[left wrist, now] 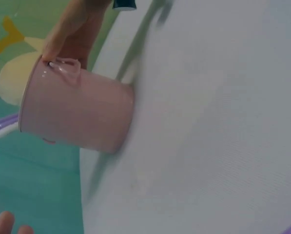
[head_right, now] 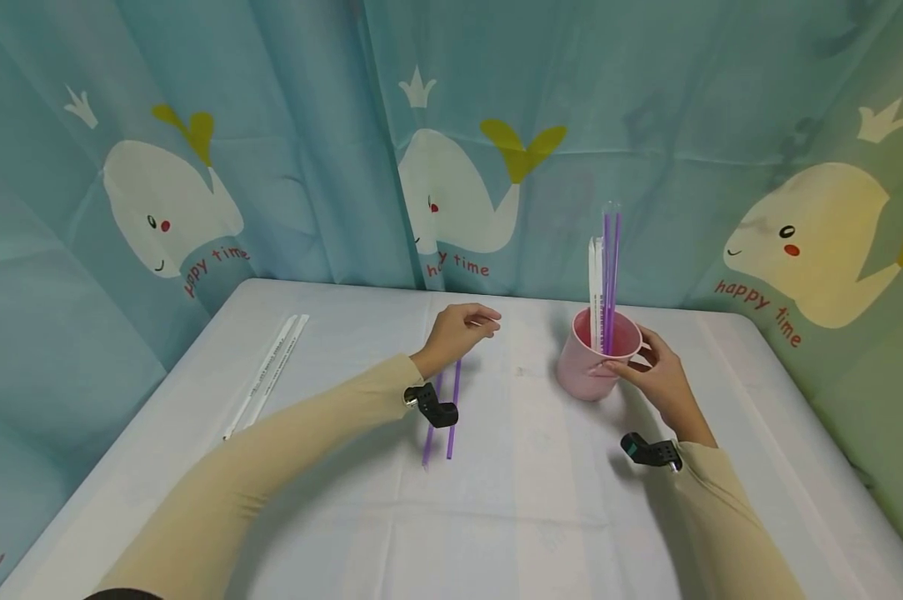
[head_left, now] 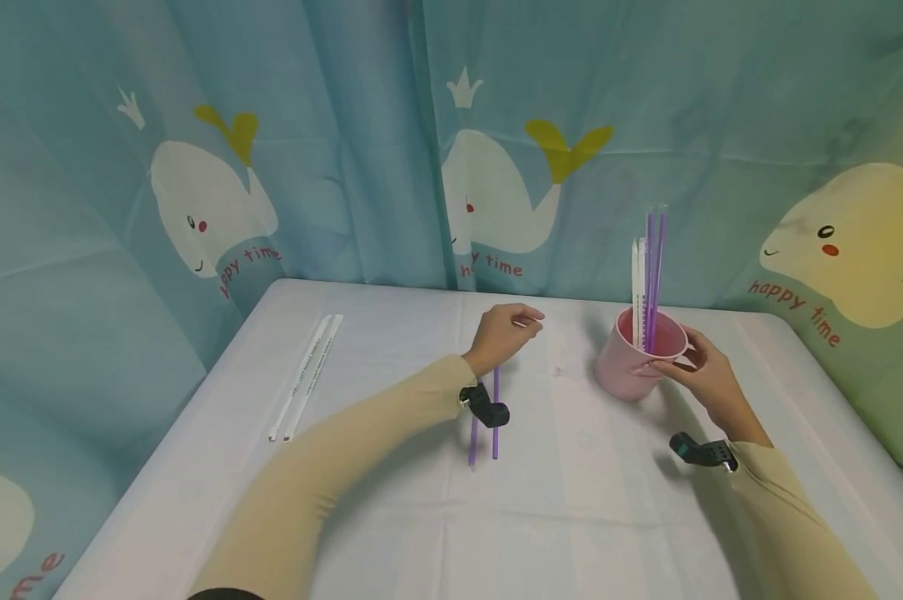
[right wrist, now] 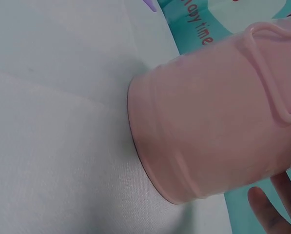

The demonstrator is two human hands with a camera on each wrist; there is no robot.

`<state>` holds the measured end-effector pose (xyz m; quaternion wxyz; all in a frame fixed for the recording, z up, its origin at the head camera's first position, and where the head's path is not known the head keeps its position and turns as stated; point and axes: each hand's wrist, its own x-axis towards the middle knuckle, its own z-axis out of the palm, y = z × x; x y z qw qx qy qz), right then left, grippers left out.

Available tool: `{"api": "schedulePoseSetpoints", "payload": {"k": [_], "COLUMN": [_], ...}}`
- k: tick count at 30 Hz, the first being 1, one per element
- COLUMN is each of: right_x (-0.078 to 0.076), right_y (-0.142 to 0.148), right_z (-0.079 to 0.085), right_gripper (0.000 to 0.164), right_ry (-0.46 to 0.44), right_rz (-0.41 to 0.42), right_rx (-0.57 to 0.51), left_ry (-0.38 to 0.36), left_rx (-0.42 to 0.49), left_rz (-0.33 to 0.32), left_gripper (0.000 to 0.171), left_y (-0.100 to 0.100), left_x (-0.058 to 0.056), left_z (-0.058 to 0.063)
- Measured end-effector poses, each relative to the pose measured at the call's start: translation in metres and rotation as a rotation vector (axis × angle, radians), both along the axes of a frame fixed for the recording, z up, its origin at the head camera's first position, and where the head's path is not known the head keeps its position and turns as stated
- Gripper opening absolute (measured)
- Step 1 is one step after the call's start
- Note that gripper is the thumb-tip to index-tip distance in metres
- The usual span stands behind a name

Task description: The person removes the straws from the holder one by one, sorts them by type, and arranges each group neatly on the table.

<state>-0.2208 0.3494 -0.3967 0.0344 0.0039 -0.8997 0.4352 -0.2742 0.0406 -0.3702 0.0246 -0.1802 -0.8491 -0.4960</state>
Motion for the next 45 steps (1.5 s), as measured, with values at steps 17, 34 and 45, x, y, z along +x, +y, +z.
{"api": "schedulePoseSetpoints", "payload": {"k": [17,34,45], "right_x": [0.007,0.004,0.005], "right_y": [-0.006,-0.003,-0.004], "right_z": [-0.002,-0.005,-0.003], "right_gripper": [0.077,0.078,0.078], "right_ry": [0.061,0.051,0.056], "right_rz": [-0.094,-0.089,-0.082], "right_rx": [-0.035,-0.017,-0.027], "left_ry": [0.046,0.004,-0.040], "left_rx": [0.010,0.035,-0.027], "left_rz": [-0.048,-0.032,-0.029], "left_gripper": [0.019,0.024,0.024], "left_y": [0.043,0.081,0.104], "left_x": [-0.018,-0.035,-0.041], "left_z": [0.024,0.040,0.046]}}
